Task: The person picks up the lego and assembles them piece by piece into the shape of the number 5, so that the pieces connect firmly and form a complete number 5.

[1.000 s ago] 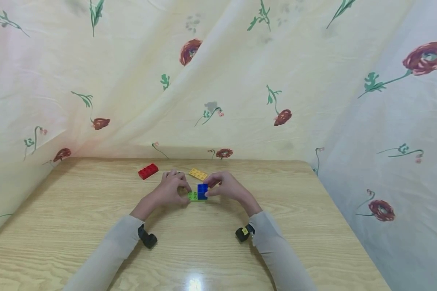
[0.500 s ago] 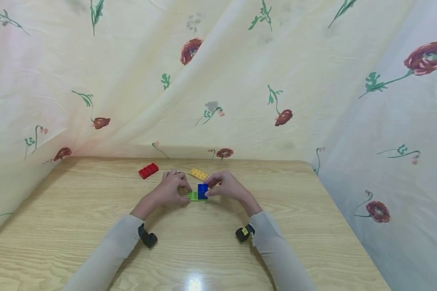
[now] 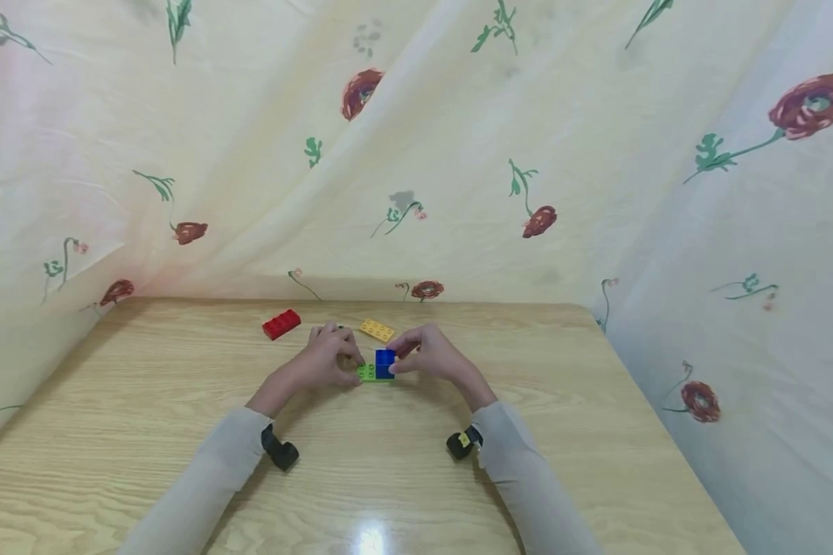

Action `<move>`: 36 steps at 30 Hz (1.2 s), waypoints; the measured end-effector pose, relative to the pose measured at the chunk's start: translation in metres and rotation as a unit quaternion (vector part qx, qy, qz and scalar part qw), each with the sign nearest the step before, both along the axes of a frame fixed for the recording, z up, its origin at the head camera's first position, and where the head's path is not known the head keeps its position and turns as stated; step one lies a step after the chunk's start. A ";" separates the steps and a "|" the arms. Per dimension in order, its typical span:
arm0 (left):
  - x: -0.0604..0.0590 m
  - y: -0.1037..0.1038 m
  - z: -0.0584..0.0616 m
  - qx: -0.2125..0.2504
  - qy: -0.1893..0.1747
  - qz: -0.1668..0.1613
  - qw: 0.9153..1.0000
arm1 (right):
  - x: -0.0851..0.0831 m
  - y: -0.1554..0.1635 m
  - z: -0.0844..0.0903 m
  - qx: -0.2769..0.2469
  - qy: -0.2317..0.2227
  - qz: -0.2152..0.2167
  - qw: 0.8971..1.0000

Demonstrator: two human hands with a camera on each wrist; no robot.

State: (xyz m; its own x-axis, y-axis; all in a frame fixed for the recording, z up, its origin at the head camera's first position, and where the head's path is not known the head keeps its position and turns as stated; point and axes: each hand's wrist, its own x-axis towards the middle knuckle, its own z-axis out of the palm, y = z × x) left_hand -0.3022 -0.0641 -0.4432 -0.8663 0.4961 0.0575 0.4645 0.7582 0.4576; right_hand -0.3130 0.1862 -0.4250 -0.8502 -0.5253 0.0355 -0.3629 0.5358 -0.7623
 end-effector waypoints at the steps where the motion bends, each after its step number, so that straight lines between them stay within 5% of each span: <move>1: 0.000 0.000 0.000 0.000 0.000 -0.001 1.000 | 0.000 0.000 0.000 -0.003 -0.001 0.002 1.000; 28: 0.000 -0.002 0.000 -0.004 0.012 0.012 1.000 | 0.003 -0.003 0.005 0.013 -0.006 0.011 1.000; 36: -0.005 -0.024 0.012 0.055 0.037 0.050 0.997 | 0.003 -0.003 0.007 0.016 0.001 0.019 1.000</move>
